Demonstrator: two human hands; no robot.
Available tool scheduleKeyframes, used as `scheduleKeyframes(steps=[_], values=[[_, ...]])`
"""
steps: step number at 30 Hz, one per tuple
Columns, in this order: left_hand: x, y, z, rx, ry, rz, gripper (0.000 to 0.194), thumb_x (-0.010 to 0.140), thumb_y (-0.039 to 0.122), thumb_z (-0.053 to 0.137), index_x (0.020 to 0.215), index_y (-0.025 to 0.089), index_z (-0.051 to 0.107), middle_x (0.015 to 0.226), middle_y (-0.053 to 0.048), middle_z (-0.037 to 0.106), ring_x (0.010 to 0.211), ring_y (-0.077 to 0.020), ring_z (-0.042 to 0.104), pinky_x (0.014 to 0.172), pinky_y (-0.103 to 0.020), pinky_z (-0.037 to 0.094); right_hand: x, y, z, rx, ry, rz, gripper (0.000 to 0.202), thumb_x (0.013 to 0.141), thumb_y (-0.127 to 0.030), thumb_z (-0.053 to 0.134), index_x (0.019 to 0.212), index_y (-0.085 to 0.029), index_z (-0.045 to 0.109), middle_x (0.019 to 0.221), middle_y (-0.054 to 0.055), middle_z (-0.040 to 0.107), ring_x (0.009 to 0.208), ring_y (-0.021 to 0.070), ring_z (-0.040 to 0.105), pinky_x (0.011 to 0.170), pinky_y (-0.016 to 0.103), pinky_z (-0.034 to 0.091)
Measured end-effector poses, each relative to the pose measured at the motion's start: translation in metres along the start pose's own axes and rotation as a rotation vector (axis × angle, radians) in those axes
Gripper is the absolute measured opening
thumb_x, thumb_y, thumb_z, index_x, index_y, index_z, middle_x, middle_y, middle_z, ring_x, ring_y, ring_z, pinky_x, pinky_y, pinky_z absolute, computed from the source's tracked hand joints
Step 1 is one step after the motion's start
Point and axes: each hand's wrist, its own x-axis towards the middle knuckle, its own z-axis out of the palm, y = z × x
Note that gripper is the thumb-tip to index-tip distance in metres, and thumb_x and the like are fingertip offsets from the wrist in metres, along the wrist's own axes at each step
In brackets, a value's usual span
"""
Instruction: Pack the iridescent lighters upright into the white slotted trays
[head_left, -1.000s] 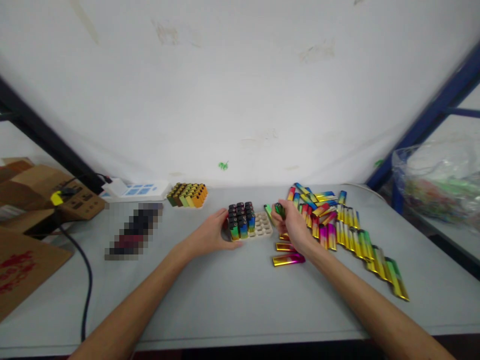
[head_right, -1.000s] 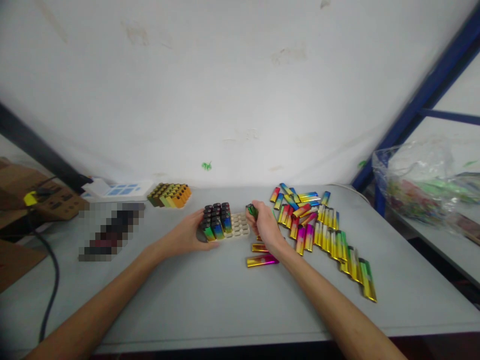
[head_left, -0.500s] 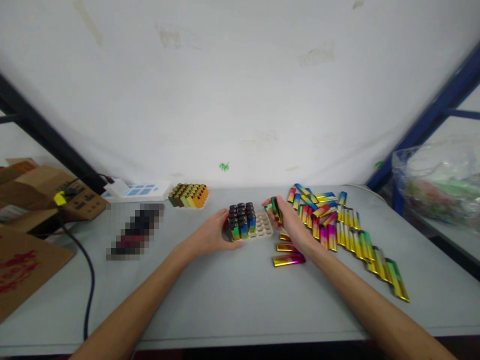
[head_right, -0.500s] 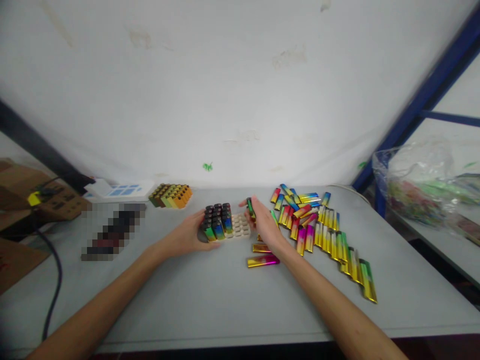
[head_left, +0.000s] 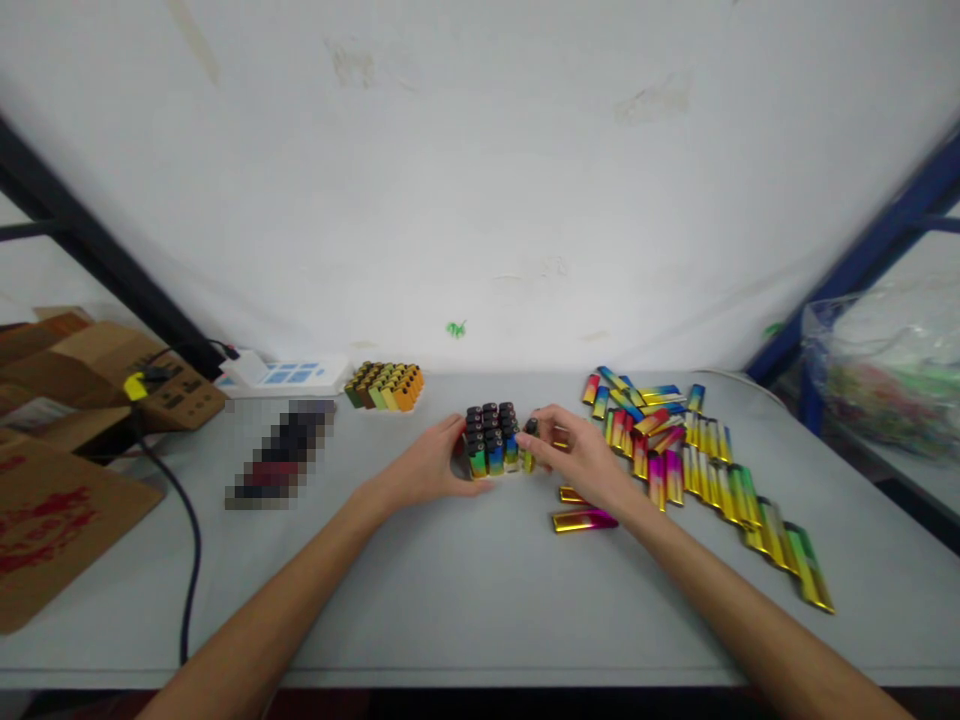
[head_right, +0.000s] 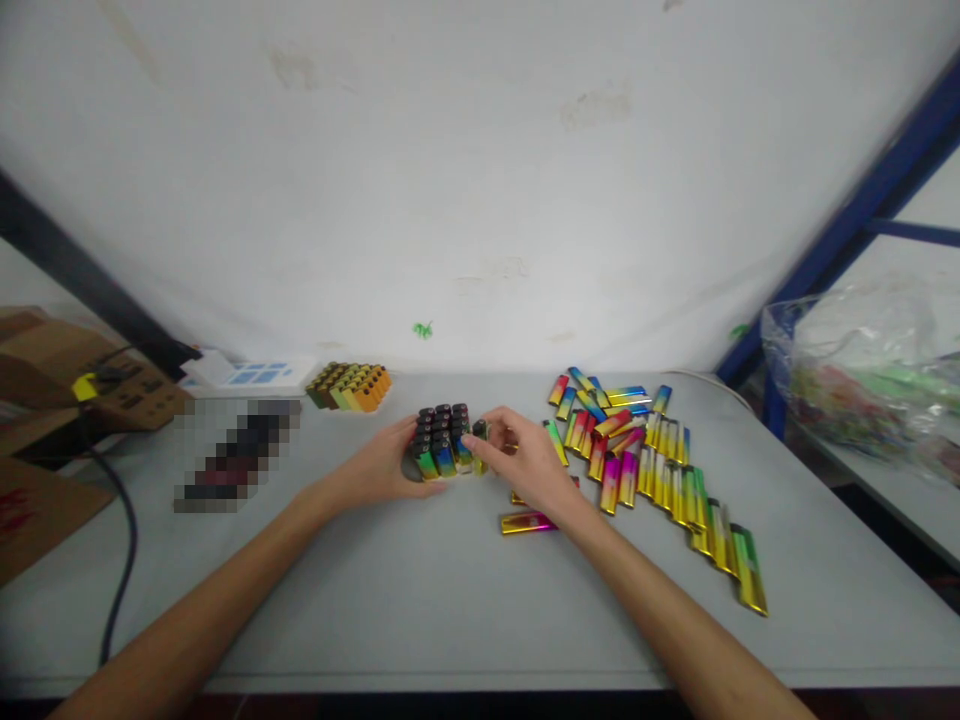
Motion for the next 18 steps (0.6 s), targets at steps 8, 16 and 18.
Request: scheduleKeyframes(steps=[8, 16, 18], values=[[0.000, -0.001, 0.000, 0.001, -0.003, -0.005, 0.072, 0.069, 0.047, 0.088, 0.131, 0.022, 0.061, 0.125, -0.011, 0.068, 0.114, -0.0334, 0.065, 0.103, -0.047, 0.053, -0.005, -0.002, 0.009, -0.168, 0.170, -0.044, 0.033, 0.090, -0.053, 0.073, 0.088, -0.024, 0.056, 0.070, 0.000, 0.071, 0.062, 0.0185, 0.070, 0.061, 0.030, 0.056], [0.000, 0.001, 0.001, 0.017, -0.004, -0.017, 0.069, 0.069, 0.048, 0.087, 0.128, 0.021, 0.061, 0.123, -0.012, 0.068, 0.112, -0.0333, 0.065, 0.101, -0.048, 0.052, -0.008, -0.006, 0.012, -0.242, 0.157, -0.043, 0.038, 0.091, -0.055, 0.071, 0.082, -0.026, 0.049, 0.065, 0.000, 0.072, 0.058, 0.0181, 0.069, 0.056, 0.027, 0.050], [0.000, 0.002, 0.000, 0.003, 0.002, -0.016, 0.069, 0.068, 0.048, 0.087, 0.127, 0.021, 0.063, 0.121, -0.011, 0.069, 0.111, -0.0331, 0.066, 0.100, -0.047, 0.053, -0.009, -0.006, 0.013, -0.277, 0.170, -0.058, 0.038, 0.090, -0.055, 0.072, 0.081, -0.026, 0.049, 0.067, 0.000, 0.072, 0.059, 0.0183, 0.069, 0.056, 0.027, 0.049]])
